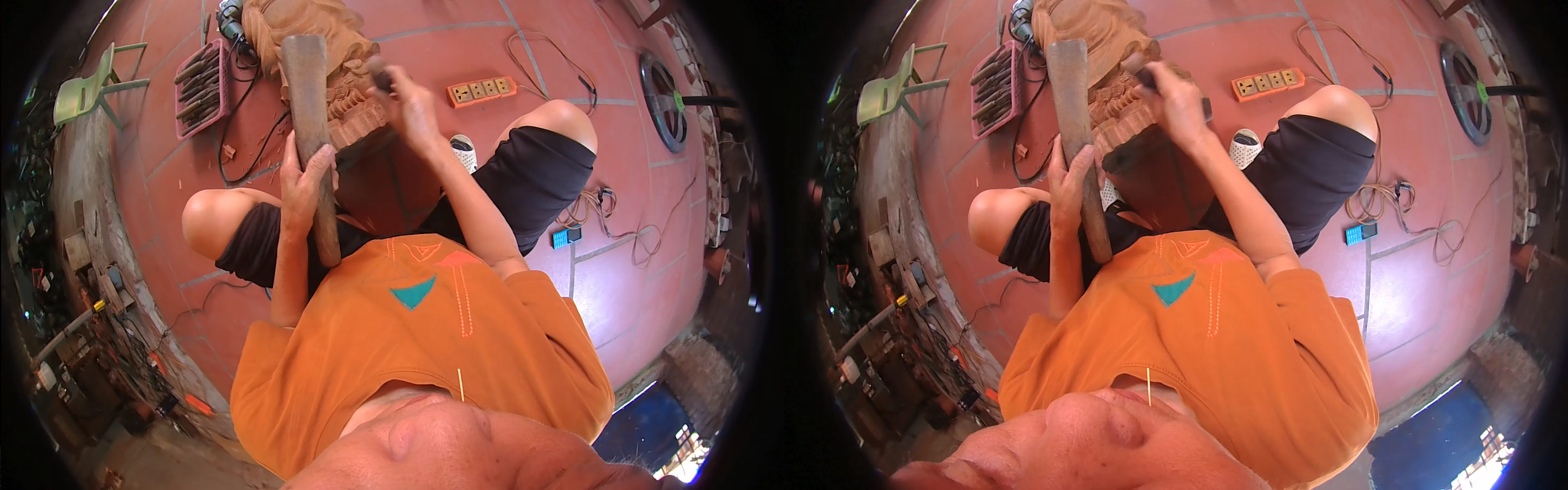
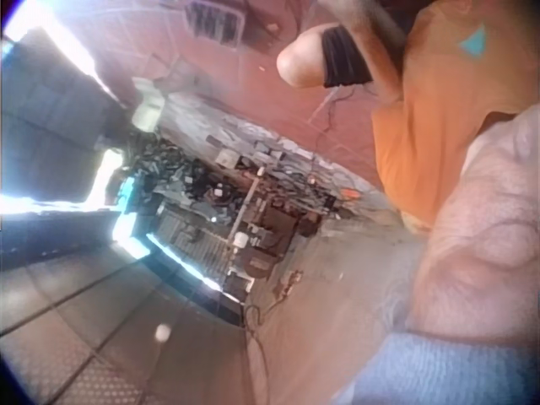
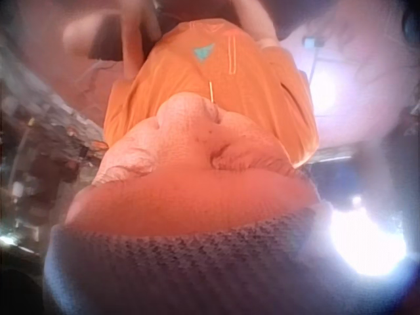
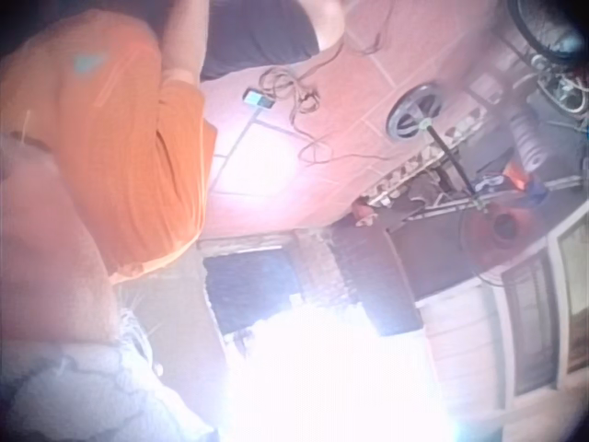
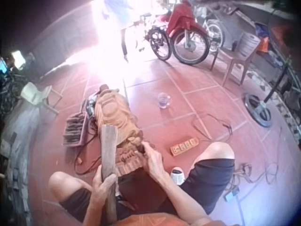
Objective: The person is carving a wooden sculpture using a chisel and mallet. They repeatedly strike the chisel with the mallet to shape the wood, focusing on detailed areas of the sculpture.
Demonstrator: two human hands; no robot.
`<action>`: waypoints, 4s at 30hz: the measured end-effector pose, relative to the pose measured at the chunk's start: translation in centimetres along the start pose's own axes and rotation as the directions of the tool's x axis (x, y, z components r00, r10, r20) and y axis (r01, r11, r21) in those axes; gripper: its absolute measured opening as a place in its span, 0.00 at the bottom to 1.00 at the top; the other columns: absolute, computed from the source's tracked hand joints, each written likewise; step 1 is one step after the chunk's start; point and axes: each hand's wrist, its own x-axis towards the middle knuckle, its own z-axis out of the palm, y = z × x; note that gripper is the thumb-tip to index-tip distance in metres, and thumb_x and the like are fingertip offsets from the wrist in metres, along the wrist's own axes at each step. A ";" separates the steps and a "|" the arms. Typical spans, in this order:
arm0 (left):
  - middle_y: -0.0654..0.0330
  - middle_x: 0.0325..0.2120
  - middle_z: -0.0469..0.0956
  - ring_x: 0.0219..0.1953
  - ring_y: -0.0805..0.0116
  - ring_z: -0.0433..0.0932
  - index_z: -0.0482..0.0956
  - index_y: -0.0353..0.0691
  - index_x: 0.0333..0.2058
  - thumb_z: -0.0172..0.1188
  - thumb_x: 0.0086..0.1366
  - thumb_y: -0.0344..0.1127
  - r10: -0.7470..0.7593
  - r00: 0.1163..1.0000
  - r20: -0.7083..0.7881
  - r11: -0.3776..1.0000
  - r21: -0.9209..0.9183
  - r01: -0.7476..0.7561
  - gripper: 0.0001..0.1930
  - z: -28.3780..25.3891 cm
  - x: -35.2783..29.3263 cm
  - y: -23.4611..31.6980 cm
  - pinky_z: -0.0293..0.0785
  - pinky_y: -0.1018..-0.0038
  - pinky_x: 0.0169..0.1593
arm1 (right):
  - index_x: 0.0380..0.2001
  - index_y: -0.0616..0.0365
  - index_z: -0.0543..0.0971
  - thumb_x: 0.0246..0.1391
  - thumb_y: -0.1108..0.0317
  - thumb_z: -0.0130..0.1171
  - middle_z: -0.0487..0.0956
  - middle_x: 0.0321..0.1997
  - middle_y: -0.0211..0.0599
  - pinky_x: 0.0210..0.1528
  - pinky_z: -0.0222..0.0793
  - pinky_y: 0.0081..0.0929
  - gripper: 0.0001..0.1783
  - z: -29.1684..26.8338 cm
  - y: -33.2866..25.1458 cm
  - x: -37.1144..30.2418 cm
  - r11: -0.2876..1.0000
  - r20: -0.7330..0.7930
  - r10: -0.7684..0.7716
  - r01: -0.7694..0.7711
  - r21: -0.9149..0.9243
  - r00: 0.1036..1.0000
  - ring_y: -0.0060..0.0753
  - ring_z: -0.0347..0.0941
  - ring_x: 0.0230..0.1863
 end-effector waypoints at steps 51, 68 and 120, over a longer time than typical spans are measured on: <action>0.63 0.28 0.75 0.25 0.76 0.75 0.61 0.34 0.66 0.66 0.67 0.36 0.044 0.998 0.034 0.997 0.058 -0.046 0.33 1.1 -0.6 0.0 0.74 0.78 0.29 | 0.50 0.64 0.74 0.51 0.66 0.73 0.81 0.36 0.52 0.36 0.77 0.38 0.26 -0.4 0.9 -0.3 0.977 0.064 0.150 -0.158 0.142 0.987 0.51 0.80 0.33; 0.63 0.31 0.76 0.27 0.77 0.75 0.61 0.32 0.66 0.67 0.66 0.37 0.051 0.999 0.001 0.990 0.129 -0.050 0.35 1.1 -0.5 -0.4 0.74 0.79 0.30 | 0.49 0.63 0.73 0.57 0.71 0.69 0.84 0.42 0.45 0.40 0.82 0.32 0.20 -0.8 0.0 -0.1 0.988 0.161 0.136 -0.147 0.056 0.977 0.38 0.85 0.41; 0.63 0.33 0.76 0.29 0.77 0.74 0.64 0.35 0.66 0.65 0.66 0.37 0.119 0.993 -0.025 0.963 0.244 -0.110 0.32 1.0 -0.6 -0.3 0.72 0.79 0.33 | 0.49 0.61 0.78 0.59 0.67 0.69 0.83 0.37 0.30 0.40 0.75 0.25 0.17 -3.0 -0.4 1.1 0.885 0.172 0.368 -0.401 0.235 0.914 0.20 0.80 0.37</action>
